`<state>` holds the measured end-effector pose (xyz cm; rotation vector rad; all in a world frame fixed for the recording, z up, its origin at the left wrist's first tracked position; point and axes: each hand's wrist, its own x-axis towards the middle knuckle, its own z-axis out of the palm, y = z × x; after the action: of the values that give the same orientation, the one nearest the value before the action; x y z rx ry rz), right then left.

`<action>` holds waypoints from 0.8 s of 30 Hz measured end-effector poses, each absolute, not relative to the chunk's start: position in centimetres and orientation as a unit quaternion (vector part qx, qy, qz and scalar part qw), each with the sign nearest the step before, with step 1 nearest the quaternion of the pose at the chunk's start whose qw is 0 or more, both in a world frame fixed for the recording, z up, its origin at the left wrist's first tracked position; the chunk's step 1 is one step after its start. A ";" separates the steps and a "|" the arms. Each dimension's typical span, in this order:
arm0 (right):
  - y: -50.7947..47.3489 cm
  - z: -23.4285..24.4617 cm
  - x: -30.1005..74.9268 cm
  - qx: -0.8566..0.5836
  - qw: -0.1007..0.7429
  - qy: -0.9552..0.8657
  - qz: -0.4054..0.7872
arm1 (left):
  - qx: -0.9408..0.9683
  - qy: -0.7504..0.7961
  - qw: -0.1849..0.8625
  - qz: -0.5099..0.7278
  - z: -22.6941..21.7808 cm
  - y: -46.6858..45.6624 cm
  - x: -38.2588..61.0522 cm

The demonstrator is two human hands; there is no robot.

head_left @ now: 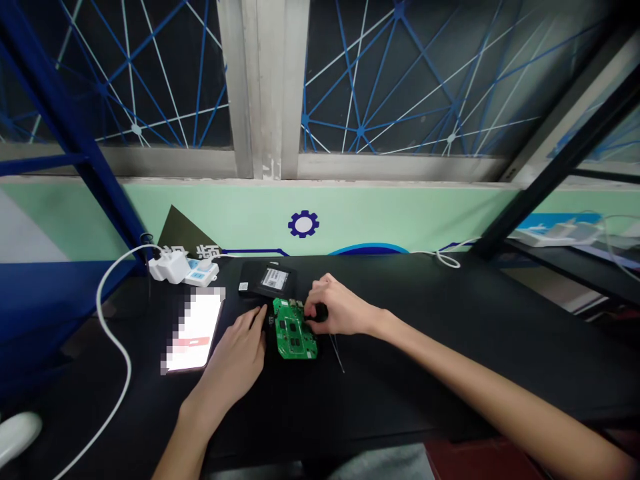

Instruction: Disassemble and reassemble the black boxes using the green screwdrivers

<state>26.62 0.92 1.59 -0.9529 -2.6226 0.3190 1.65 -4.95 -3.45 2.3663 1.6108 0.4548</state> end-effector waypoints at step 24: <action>1.1 -2.4 28.7 -0.357 0.497 -0.727 0.313 | 0.805 0.556 0.118 0.166 -2.8 -5.4 2.0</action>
<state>28.67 1.14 -2.36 -0.8647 -1.7599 0.7581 1.95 -5.38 -2.78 2.3569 1.6281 0.4870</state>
